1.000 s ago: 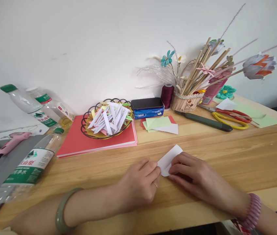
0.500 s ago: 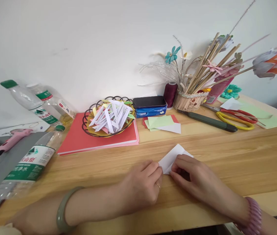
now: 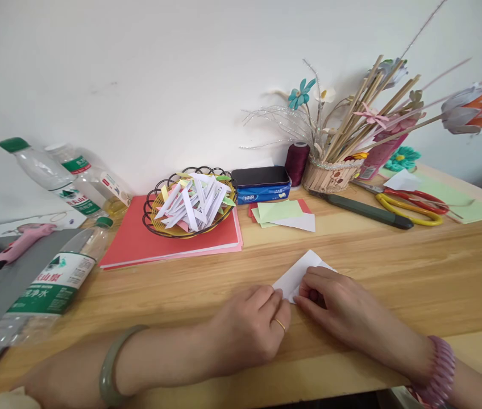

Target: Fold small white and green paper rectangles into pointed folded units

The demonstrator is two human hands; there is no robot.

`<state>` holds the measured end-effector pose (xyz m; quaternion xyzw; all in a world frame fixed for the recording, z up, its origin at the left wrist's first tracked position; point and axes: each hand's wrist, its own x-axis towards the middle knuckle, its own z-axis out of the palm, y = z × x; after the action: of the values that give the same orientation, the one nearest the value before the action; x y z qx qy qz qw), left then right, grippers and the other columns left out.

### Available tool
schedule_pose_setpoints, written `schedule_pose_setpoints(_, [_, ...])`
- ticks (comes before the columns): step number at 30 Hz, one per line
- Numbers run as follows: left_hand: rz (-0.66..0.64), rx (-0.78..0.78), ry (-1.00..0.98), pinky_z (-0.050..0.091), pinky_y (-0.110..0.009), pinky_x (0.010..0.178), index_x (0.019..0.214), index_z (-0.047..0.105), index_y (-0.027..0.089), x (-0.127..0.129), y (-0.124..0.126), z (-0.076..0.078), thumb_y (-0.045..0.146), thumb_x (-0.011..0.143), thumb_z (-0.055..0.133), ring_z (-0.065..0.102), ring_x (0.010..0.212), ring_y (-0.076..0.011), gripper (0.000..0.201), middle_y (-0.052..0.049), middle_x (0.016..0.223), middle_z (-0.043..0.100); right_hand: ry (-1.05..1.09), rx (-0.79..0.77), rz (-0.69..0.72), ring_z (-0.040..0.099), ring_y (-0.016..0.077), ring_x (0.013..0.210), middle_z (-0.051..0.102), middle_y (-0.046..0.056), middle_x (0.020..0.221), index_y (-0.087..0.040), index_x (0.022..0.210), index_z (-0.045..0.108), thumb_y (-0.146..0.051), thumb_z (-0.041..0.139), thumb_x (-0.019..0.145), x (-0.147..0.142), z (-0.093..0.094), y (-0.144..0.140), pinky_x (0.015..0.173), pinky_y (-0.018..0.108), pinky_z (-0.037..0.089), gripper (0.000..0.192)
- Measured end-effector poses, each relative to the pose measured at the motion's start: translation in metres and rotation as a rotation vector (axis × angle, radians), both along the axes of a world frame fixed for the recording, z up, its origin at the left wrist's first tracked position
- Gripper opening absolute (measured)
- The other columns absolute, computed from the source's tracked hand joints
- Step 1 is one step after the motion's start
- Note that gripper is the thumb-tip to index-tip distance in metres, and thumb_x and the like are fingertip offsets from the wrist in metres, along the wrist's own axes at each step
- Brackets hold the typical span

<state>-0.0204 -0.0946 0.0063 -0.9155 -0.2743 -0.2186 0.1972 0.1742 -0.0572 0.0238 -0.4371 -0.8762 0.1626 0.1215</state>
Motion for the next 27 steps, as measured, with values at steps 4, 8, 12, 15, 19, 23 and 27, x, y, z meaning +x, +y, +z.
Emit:
schedule_pose_setpoints(4, [-0.031,0.073,0.026,0.052,-0.033,0.069,0.097,0.063,0.001,0.002,-0.002,-0.001,0.005,0.086,0.042,0.065,0.081,-0.0218,0.024,-0.017,0.091,0.069,-0.018,0.005,0.003,0.051,0.0148,0.058,0.056,0.004,0.067,-0.020,0.062,0.046,-0.019,0.046,0.084,0.000,0.002,0.000,0.053,0.027,0.039,0.021])
schedule_pose_setpoints(8, [-0.024,0.088,0.078,0.050,-0.033,0.070,0.097,0.063,-0.001,0.002,-0.006,-0.003,0.004,0.085,0.043,0.065,0.082,-0.0230,0.025,-0.019,0.093,0.069,-0.042,-0.024,-0.002,0.051,0.0144,0.057,0.056,0.003,0.066,-0.020,0.062,0.045,-0.019,0.048,0.082,-0.001,0.004,0.002,0.053,0.027,0.038,0.021])
schedule_pose_setpoints(12, [0.024,0.066,0.066,0.050,-0.032,0.068,0.101,0.061,0.001,0.005,-0.006,-0.003,0.006,0.088,0.041,0.063,0.082,-0.0212,0.025,-0.016,0.092,0.068,-0.064,-0.027,-0.004,0.051,0.0150,0.057,0.055,0.002,0.065,-0.020,0.061,0.046,-0.020,0.050,0.083,-0.001,0.003,0.003,0.053,0.027,0.037,0.022])
schedule_pose_setpoints(15, [0.056,0.000,0.085,0.049,-0.031,0.062,0.102,0.058,0.002,0.008,-0.005,-0.003,0.006,0.089,0.039,0.060,0.074,-0.0193,0.024,-0.013,0.084,0.065,-0.063,-0.009,0.003,0.051,0.0148,0.056,0.055,0.002,0.063,-0.019,0.061,0.047,-0.022,0.051,0.083,0.000,0.002,0.004,0.052,0.027,0.036,0.023])
schedule_pose_setpoints(19, [0.093,-0.087,0.044,0.045,-0.028,0.052,0.093,0.057,0.005,0.011,-0.003,-0.003,0.005,0.090,0.038,0.055,0.063,-0.0165,0.019,-0.006,0.071,0.057,-0.061,0.026,0.004,0.051,0.0147,0.056,0.056,0.002,0.064,-0.019,0.062,0.049,-0.021,0.052,0.083,0.000,0.002,0.003,0.052,0.026,0.036,0.021])
schedule_pose_setpoints(23, [0.091,-0.092,0.037,0.048,-0.028,0.058,0.090,0.056,0.007,0.009,-0.004,-0.004,0.005,0.091,0.037,0.056,0.069,-0.0168,0.019,-0.007,0.076,0.057,-0.059,0.066,0.002,0.052,0.0159,0.059,0.056,0.003,0.067,-0.020,0.064,0.049,-0.021,0.051,0.083,0.001,0.000,0.001,0.054,0.028,0.036,0.019])
schedule_pose_setpoints(27, [0.076,-0.139,0.050,0.050,-0.030,0.063,0.093,0.057,0.006,0.007,-0.005,-0.005,0.007,0.091,0.037,0.057,0.076,-0.0189,0.021,-0.010,0.082,0.058,-0.043,0.117,-0.036,0.052,0.0179,0.062,0.055,0.002,0.070,-0.020,0.070,0.048,-0.025,0.056,0.081,0.007,-0.004,0.000,0.056,0.030,0.038,0.015])
